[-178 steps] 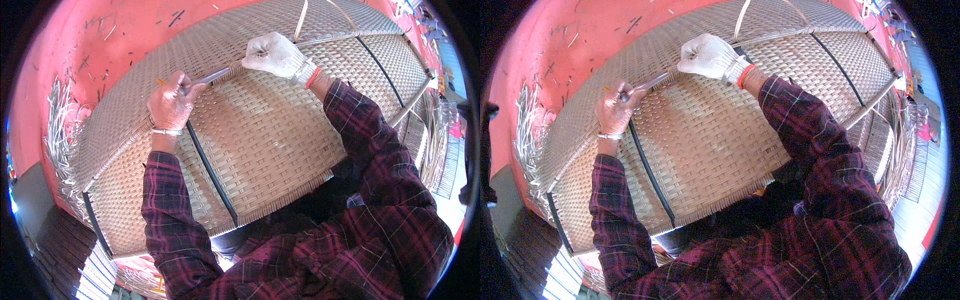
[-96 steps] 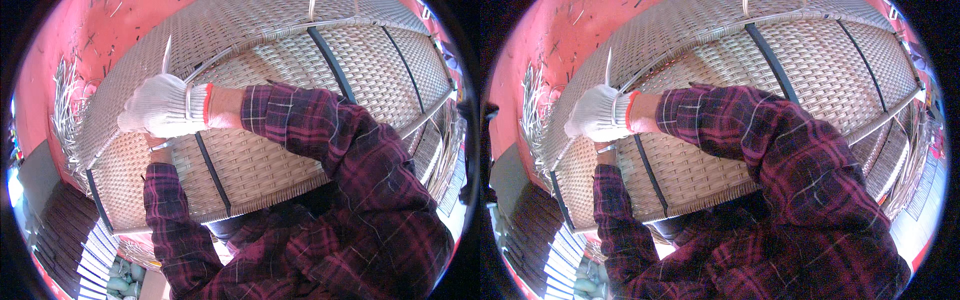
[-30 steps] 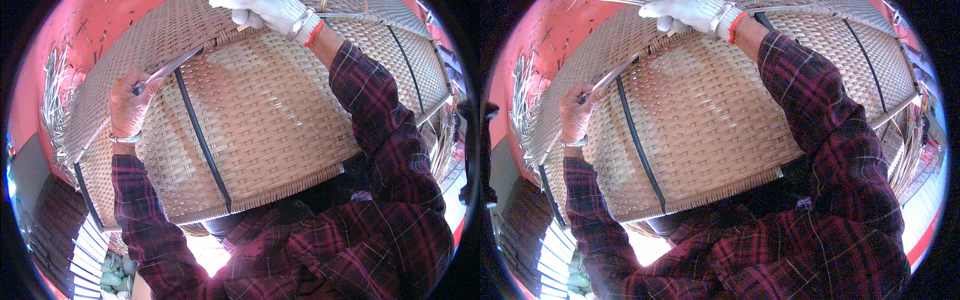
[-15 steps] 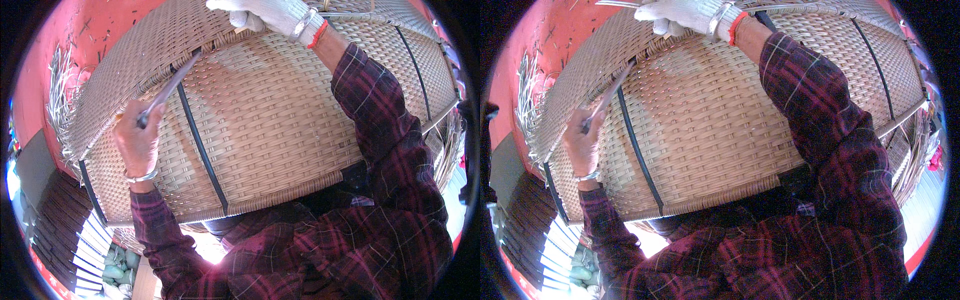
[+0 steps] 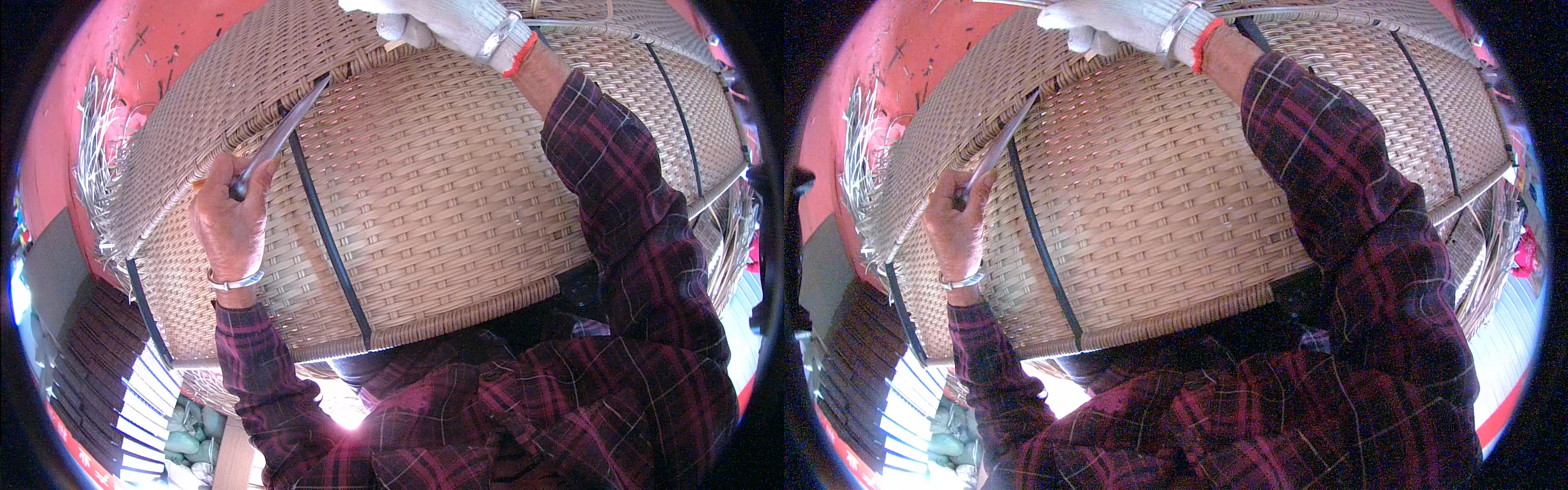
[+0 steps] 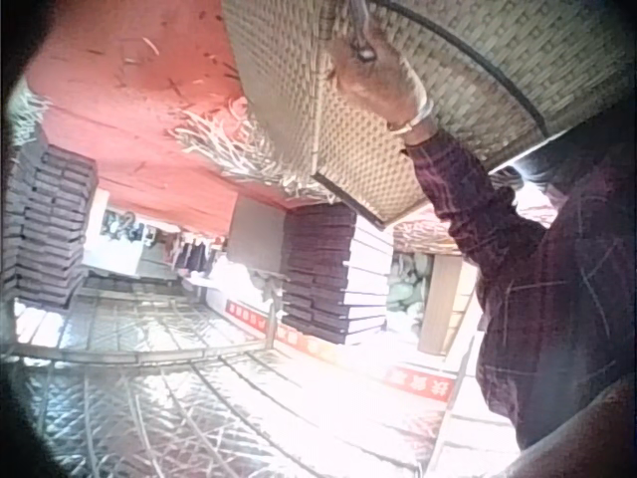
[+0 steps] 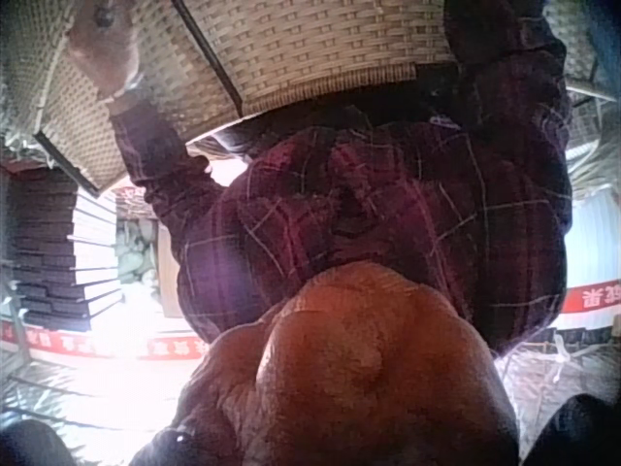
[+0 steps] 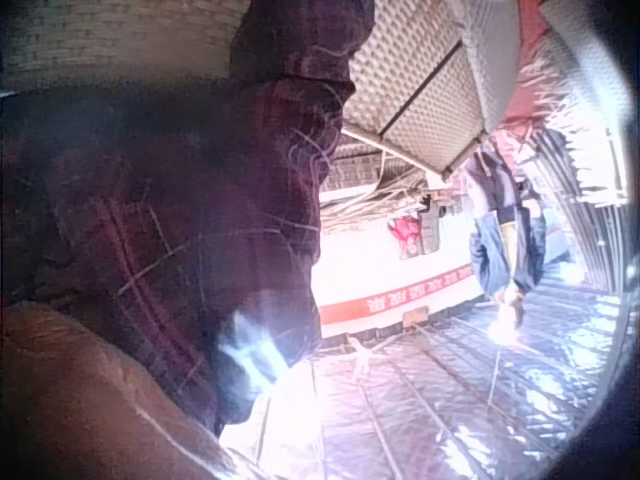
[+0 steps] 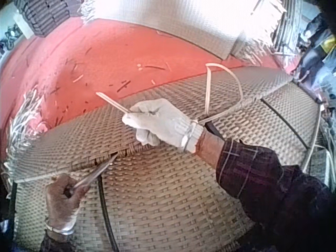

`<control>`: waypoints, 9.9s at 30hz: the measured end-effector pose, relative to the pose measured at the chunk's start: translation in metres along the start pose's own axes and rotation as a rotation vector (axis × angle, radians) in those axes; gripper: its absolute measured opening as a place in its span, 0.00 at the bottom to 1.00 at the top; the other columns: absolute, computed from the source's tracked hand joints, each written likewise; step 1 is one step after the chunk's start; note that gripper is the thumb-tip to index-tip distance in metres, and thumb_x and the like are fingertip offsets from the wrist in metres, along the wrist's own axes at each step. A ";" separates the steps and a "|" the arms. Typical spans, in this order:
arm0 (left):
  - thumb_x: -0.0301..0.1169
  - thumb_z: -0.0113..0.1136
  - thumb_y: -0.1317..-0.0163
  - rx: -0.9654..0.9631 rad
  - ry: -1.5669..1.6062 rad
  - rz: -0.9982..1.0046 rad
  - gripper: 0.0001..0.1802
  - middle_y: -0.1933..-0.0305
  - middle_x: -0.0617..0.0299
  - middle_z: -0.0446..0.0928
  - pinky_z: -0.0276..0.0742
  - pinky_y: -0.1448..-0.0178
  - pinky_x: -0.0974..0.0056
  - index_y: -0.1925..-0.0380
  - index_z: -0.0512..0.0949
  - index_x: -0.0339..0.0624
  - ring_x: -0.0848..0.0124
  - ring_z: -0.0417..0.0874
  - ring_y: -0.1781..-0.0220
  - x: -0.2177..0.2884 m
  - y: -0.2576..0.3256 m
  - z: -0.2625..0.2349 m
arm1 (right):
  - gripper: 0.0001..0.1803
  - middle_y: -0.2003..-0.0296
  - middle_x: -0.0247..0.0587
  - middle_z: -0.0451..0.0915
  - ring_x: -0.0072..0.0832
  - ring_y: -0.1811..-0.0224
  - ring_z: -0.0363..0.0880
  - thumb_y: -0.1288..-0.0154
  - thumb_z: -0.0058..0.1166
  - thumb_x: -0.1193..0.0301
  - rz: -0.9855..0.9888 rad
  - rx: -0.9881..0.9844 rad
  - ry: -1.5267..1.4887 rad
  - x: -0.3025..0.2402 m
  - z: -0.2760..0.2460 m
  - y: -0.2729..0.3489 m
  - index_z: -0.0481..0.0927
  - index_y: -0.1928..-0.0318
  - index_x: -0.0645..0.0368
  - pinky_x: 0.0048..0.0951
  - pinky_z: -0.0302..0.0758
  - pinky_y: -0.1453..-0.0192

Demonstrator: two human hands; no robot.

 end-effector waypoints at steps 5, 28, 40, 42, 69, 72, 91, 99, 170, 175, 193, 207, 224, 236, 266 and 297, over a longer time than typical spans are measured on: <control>0.38 0.72 0.46 -0.008 0.001 0.022 0.14 0.86 0.65 0.66 0.63 0.78 0.66 0.73 0.77 0.43 0.73 0.65 0.84 0.002 -0.002 0.001 | 0.13 0.81 0.28 0.75 0.13 0.82 0.70 0.33 0.57 0.60 0.013 0.003 -0.002 0.000 -0.001 0.001 0.80 0.63 0.59 0.17 0.65 0.78; 0.38 0.65 0.42 0.019 -0.476 0.445 0.11 0.70 0.59 0.80 0.74 0.72 0.54 0.64 0.76 0.48 0.55 0.82 0.72 0.073 -0.026 -0.028 | 0.14 0.82 0.26 0.72 0.13 0.83 0.68 0.32 0.55 0.60 -0.027 -0.003 0.009 -0.001 0.001 -0.001 0.79 0.65 0.58 0.18 0.63 0.79; 0.45 0.65 0.41 -0.258 -0.346 0.374 0.17 0.75 0.55 0.80 0.74 0.70 0.53 0.68 0.77 0.42 0.54 0.81 0.73 0.044 -0.060 -0.022 | 0.12 0.82 0.27 0.73 0.14 0.83 0.69 0.30 0.54 0.63 -0.037 -0.027 -0.081 0.005 0.000 -0.003 0.77 0.69 0.57 0.19 0.64 0.79; 0.44 0.66 0.40 -0.369 -0.115 0.101 0.19 0.81 0.58 0.75 0.68 0.75 0.59 0.73 0.73 0.40 0.65 0.76 0.81 0.010 -0.047 -0.003 | 0.12 0.82 0.27 0.73 0.14 0.83 0.69 0.31 0.54 0.63 -0.042 -0.013 -0.054 0.006 -0.001 -0.004 0.77 0.69 0.57 0.19 0.64 0.79; 0.38 0.73 0.46 -0.126 0.073 0.406 0.16 0.83 0.69 0.73 0.67 0.75 0.68 0.74 0.75 0.41 0.80 0.65 0.80 0.002 -0.074 0.016 | 0.14 0.81 0.28 0.76 0.13 0.83 0.69 0.33 0.56 0.59 0.028 -0.014 0.045 -0.006 -0.004 0.006 0.81 0.64 0.58 0.18 0.64 0.78; 0.32 0.72 0.46 -0.343 0.256 0.331 0.10 0.72 0.69 0.82 0.72 0.64 0.73 0.70 0.80 0.42 0.83 0.75 0.69 -0.003 -0.101 0.026 | 0.15 0.81 0.29 0.76 0.13 0.83 0.69 0.33 0.56 0.58 0.066 -0.011 0.036 -0.006 -0.007 0.008 0.81 0.63 0.58 0.17 0.64 0.79; 0.30 0.74 0.51 -0.815 0.505 0.092 0.10 0.74 0.71 0.76 0.66 0.63 0.73 0.73 0.81 0.41 0.80 0.73 0.69 -0.030 -0.163 0.078 | 0.13 0.79 0.29 0.77 0.13 0.83 0.70 0.32 0.57 0.63 0.103 0.052 -0.261 0.008 -0.015 0.001 0.80 0.54 0.59 0.16 0.66 0.80; 0.39 0.75 0.51 -0.106 0.277 0.257 0.13 0.82 0.71 0.72 0.64 0.74 0.70 0.76 0.80 0.46 0.80 0.70 0.79 0.000 -0.084 0.043 | 0.11 0.82 0.26 0.75 0.13 0.82 0.69 0.36 0.60 0.62 0.133 -0.085 0.226 -0.010 -0.002 0.013 0.84 0.64 0.56 0.18 0.63 0.78; 0.31 0.72 0.50 0.020 -0.009 0.211 0.13 0.78 0.60 0.76 0.71 0.72 0.60 0.69 0.75 0.45 0.61 0.78 0.77 -0.063 -0.027 -0.028 | 0.12 0.64 0.36 0.83 0.36 0.62 0.82 0.40 0.57 0.63 -0.387 -0.156 1.338 -0.030 0.120 -0.002 0.83 0.55 0.45 0.39 0.78 0.62; 0.31 0.73 0.52 -0.013 -0.038 0.232 0.15 0.78 0.59 0.76 0.72 0.70 0.58 0.69 0.75 0.45 0.57 0.80 0.74 -0.058 -0.030 -0.032 | 0.16 0.66 0.42 0.83 0.39 0.65 0.82 0.38 0.57 0.58 -0.404 -0.075 0.864 -0.024 0.150 -0.030 0.81 0.55 0.53 0.38 0.76 0.62; 0.32 0.71 0.52 0.045 -0.199 0.233 0.16 0.69 0.57 0.78 0.73 0.69 0.55 0.68 0.73 0.45 0.51 0.81 0.69 -0.026 -0.008 -0.039 | 0.13 0.79 0.30 0.76 0.17 0.78 0.73 0.36 0.61 0.63 -0.020 -0.002 0.095 0.010 0.041 0.001 0.84 0.68 0.61 0.22 0.69 0.71; 0.29 0.73 0.48 -0.031 0.314 0.091 0.12 0.80 0.67 0.67 0.66 0.72 0.69 0.72 0.75 0.41 0.78 0.65 0.77 -0.093 -0.005 0.032 | 0.13 0.79 0.29 0.75 0.16 0.79 0.72 0.33 0.57 0.64 -0.033 -0.050 -0.047 0.005 0.048 -0.033 0.77 0.72 0.59 0.21 0.68 0.74; 0.32 0.73 0.50 -0.189 0.019 0.247 0.13 0.78 0.63 0.74 0.71 0.73 0.65 0.68 0.78 0.43 0.71 0.74 0.79 -0.056 -0.059 -0.015 | 0.12 0.80 0.26 0.72 0.14 0.80 0.68 0.33 0.58 0.67 0.008 -0.069 -0.132 0.013 0.051 -0.033 0.77 0.73 0.56 0.18 0.65 0.76; 0.34 0.75 0.51 0.031 -0.030 0.388 0.13 0.77 0.66 0.75 0.70 0.66 0.66 0.72 0.79 0.42 0.77 0.74 0.71 -0.056 -0.063 -0.015 | 0.11 0.80 0.26 0.72 0.14 0.80 0.69 0.33 0.58 0.68 0.020 -0.055 -0.142 0.016 0.050 -0.035 0.77 0.74 0.56 0.18 0.65 0.76; 0.39 0.78 0.59 -0.011 0.150 0.192 0.17 0.83 0.67 0.75 0.69 0.74 0.66 0.80 0.77 0.45 0.74 0.73 0.80 -0.050 -0.070 0.011 | 0.10 0.79 0.25 0.77 0.14 0.80 0.70 0.38 0.62 0.61 0.081 -0.094 0.360 0.015 0.064 -0.002 0.83 0.65 0.55 0.22 0.67 0.75; 0.38 0.74 0.52 -0.046 -0.116 0.343 0.17 0.77 0.59 0.78 0.72 0.71 0.59 0.72 0.76 0.44 0.59 0.79 0.76 -0.074 -0.048 -0.036 | 0.16 0.64 0.43 0.84 0.43 0.60 0.83 0.40 0.56 0.57 -0.120 -0.239 1.392 0.002 0.124 -0.016 0.84 0.57 0.51 0.44 0.78 0.56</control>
Point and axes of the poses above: each hand's wrist, its own y-axis away from the middle knuckle, its own z-axis out of the palm, x = y × z, the point moved 7 cm from there along -y, towards the middle knuckle
